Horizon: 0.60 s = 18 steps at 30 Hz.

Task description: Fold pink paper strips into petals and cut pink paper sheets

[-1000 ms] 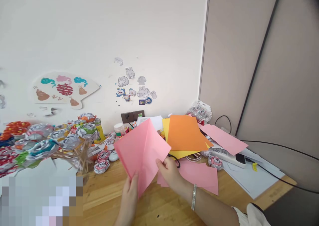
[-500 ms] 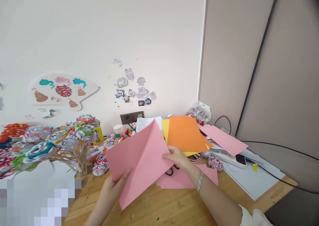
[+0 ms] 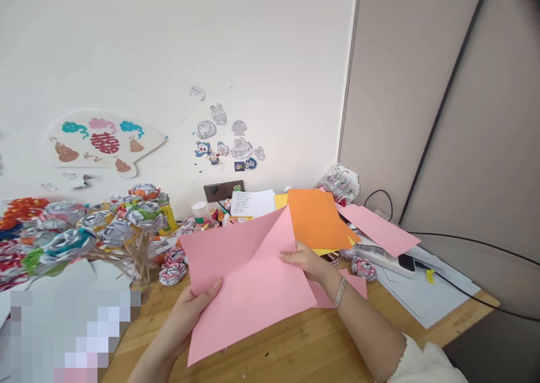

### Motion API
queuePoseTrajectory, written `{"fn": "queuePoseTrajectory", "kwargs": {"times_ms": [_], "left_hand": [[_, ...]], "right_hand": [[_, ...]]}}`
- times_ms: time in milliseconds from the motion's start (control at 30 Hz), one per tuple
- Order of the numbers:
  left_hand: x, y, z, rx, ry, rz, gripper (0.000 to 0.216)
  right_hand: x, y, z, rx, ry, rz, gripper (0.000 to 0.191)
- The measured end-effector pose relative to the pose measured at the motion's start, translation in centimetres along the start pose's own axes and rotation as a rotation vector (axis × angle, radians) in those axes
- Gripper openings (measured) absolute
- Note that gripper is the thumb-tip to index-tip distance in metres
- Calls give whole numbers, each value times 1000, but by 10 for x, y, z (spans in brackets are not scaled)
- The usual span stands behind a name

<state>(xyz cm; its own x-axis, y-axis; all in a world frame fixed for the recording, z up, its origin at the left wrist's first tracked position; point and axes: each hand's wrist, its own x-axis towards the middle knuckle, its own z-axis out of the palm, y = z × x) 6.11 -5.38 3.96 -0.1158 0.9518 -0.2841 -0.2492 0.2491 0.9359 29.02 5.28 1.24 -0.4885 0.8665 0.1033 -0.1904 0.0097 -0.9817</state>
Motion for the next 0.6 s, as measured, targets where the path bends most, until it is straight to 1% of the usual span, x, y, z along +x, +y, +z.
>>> {"fn": "queuePoseTrajectory", "kwargs": {"times_ms": [100, 167, 233, 300, 367, 400, 433, 467, 500, 533, 567, 600], "left_hand": [[1, -1, -4, -26, -25, 28, 40], [1, 1, -6, -12, -40, 109, 33], [1, 3, -9, 34, -45, 178, 26], [1, 3, -11, 83, -56, 168, 18], [-1, 4, -15, 144, -97, 102, 12], [-2, 4, -17, 188, -141, 91, 11], [-5, 4, -19, 245, -210, 101, 13], [-8, 5, -20, 299, -298, 126, 20], [-11, 6, -21, 339, -411, 153, 31], [-15, 6, -19, 351, -551, 156, 46], [-17, 6, -17, 318, -674, 140, 64], [-20, 6, -12, 275, -770, 78, 80]], "right_hand": [[0, -1, 3, 6, -16, 4, 37], [-1, -4, 5, 15, -61, -13, 35], [-4, -9, 6, 23, -98, -85, 32], [-10, -16, 7, 20, -121, -133, 25], [-17, -25, 7, 25, -132, -97, 19], [-21, -29, 7, 38, -138, -64, 17], [-25, -33, 7, 57, -153, -35, 17], [-29, -36, 8, 76, -172, -25, 16], [-31, -38, 8, 94, -197, -24, 16], [-33, -40, 9, 107, -223, -23, 17], [-33, -40, 10, 115, -259, -12, 19], [-32, -38, 11, 113, -299, 4, 21]]}}
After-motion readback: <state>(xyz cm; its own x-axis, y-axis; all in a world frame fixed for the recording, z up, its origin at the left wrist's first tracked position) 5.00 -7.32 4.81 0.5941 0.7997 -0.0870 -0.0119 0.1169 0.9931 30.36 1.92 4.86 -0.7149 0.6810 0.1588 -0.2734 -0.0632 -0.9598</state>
